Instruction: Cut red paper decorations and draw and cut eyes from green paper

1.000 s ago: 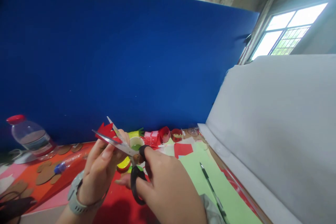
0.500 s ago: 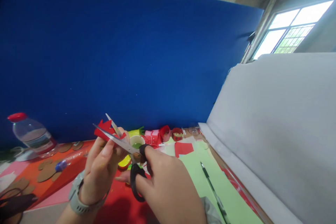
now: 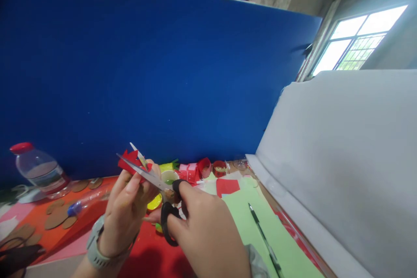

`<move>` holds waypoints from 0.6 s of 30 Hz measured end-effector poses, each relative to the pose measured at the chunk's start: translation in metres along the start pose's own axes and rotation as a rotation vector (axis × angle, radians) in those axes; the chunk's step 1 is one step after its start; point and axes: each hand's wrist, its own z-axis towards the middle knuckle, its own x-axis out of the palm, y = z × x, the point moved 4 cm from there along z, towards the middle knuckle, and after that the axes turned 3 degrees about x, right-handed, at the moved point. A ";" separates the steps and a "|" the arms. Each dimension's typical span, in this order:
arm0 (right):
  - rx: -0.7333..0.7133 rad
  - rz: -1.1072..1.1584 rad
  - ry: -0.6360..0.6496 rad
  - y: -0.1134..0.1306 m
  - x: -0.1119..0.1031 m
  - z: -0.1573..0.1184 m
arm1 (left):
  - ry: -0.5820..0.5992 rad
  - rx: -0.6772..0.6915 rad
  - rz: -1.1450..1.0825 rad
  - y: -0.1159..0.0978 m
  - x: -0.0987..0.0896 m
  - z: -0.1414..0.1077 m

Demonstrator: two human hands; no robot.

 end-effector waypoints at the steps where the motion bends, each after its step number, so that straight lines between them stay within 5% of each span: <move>1: -0.015 0.025 -0.012 -0.001 0.001 0.001 | 0.000 -0.009 -0.004 0.000 0.000 0.000; 6: -0.092 0.351 -0.004 -0.009 -0.005 0.002 | -0.017 -0.012 -0.041 -0.004 0.006 0.003; 12: -0.182 1.292 -0.077 -0.018 -0.030 0.007 | 0.082 0.040 0.007 -0.011 0.015 0.001; 15: -0.190 1.290 -0.186 -0.019 -0.028 0.010 | 0.086 -0.020 0.094 -0.004 0.011 -0.002; 18: -0.228 1.052 -0.075 -0.011 -0.014 0.010 | 0.085 -0.082 0.136 0.002 0.009 -0.006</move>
